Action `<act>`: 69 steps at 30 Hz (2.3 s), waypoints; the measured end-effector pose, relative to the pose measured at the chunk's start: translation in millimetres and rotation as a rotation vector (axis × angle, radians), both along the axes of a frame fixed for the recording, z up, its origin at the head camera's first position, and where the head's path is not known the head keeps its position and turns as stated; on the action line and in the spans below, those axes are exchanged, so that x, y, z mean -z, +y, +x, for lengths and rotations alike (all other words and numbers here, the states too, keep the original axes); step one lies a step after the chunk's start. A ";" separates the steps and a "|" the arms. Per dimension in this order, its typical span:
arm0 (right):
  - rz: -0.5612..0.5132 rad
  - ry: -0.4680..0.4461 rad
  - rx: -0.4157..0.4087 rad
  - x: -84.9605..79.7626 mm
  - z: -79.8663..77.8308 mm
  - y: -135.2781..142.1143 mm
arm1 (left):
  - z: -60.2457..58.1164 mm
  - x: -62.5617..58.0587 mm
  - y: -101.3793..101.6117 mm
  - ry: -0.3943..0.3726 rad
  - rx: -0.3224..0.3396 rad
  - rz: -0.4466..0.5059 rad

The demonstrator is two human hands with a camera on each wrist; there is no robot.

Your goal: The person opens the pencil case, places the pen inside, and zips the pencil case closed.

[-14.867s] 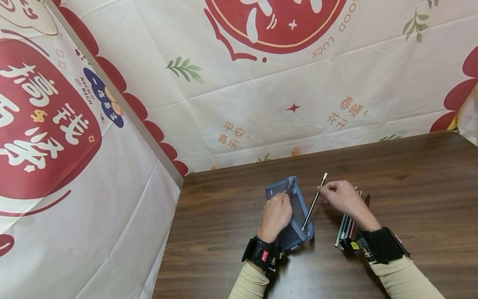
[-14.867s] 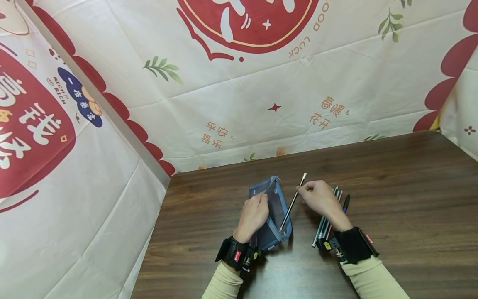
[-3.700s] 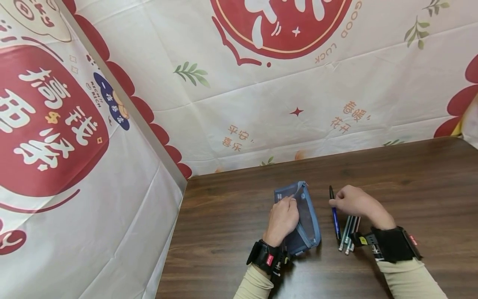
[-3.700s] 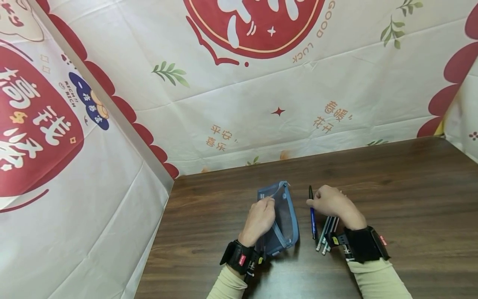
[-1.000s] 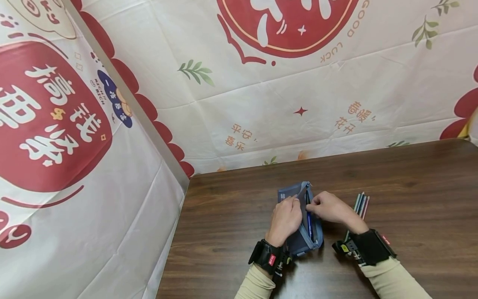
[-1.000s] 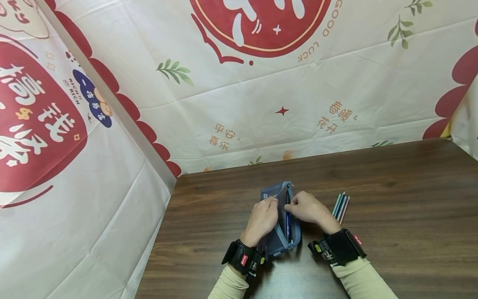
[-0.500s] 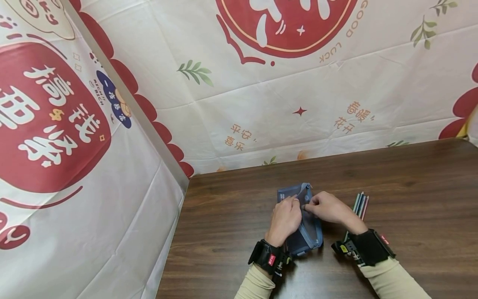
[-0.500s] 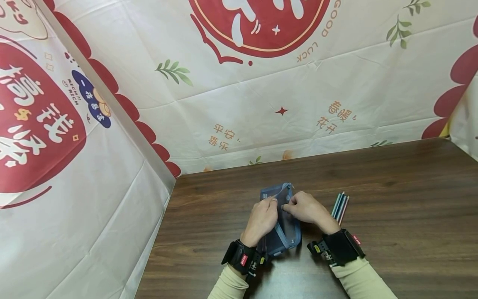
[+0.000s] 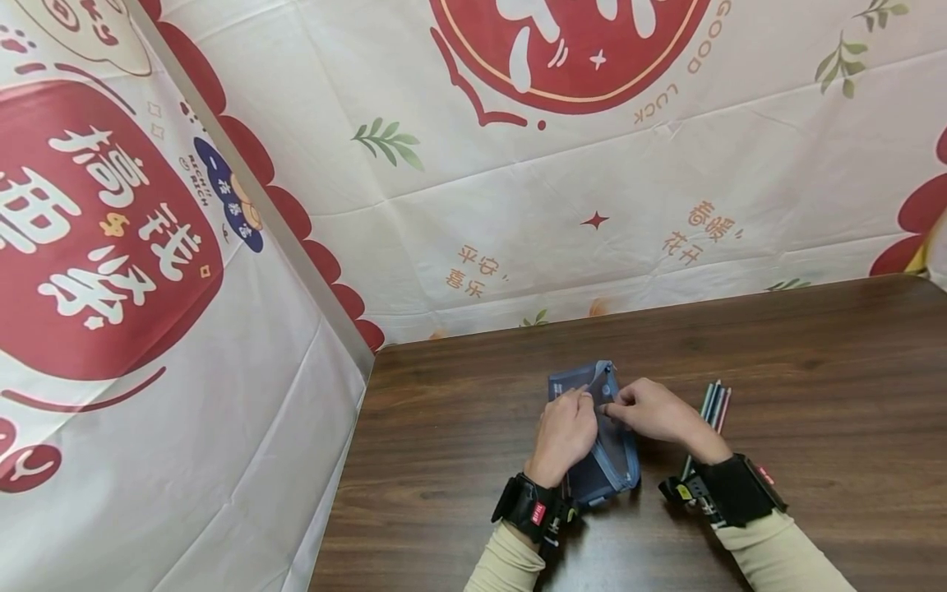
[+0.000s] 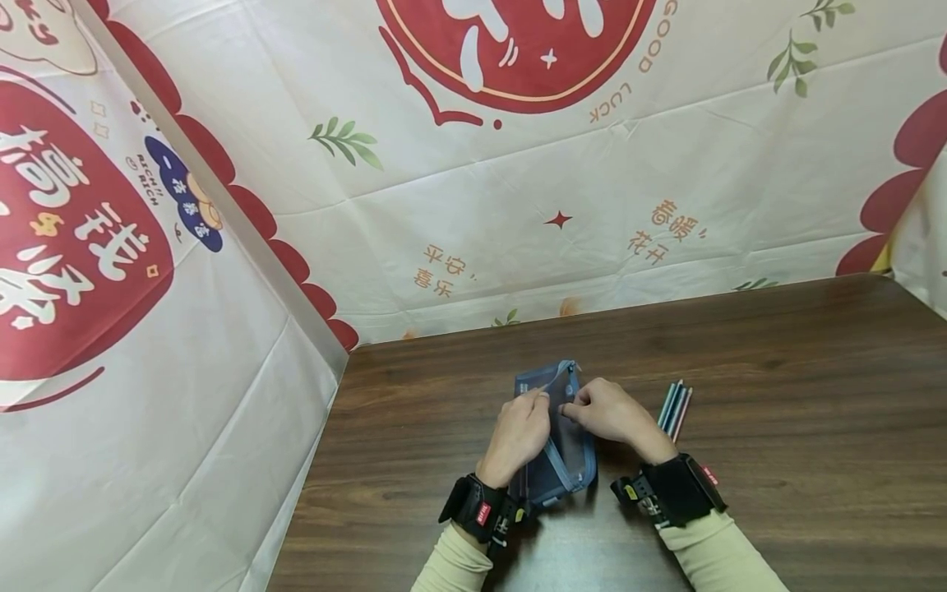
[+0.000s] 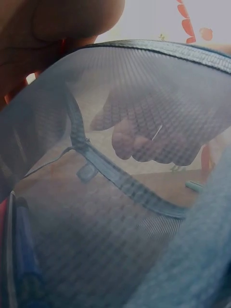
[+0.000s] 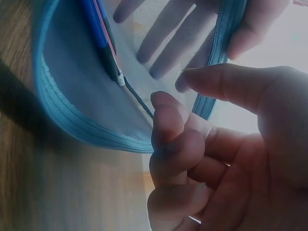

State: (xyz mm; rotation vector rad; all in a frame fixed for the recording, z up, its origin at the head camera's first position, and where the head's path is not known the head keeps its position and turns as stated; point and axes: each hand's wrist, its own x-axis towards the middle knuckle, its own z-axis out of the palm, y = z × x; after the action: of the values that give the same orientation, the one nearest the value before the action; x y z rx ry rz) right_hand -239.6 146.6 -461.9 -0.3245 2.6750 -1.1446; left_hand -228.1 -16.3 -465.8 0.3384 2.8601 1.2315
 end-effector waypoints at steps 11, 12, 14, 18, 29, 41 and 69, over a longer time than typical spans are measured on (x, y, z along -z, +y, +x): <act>0.005 -0.001 -0.011 0.2 1.8 6.3 | -0.6 -0.2 1.9 -0.013 -0.028 -0.017; 0.009 0.000 -0.011 0.6 1.3 7.0 | -0.6 -0.2 1.9 -0.015 -0.030 -0.019; 0.015 0.002 -0.012 0.6 1.0 8.4 | -0.9 -0.2 1.6 -0.014 -0.032 -0.024; 0.025 0.004 -0.008 -0.1 1.5 11.9 | -2.5 0.0 0.3 -0.005 -0.033 -0.025; 0.081 0.055 0.008 -2.3 15.6 36.5 | -1.3 1.1 -1.3 0.000 0.004 0.001; 0.087 0.035 0.011 -0.7 25.8 58.6 | -0.9 0.5 -1.7 -0.012 0.018 0.018; 0.162 -0.021 0.113 10.8 41.8 102.7 | 1.1 -0.7 0.8 -0.014 0.013 0.001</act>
State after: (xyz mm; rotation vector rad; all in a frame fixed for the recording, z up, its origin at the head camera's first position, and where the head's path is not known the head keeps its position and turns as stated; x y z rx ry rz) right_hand -197.8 249.3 -472.6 -0.1342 2.7756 -0.9460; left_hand -227.0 -15.5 -465.1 0.3468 2.8411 1.2276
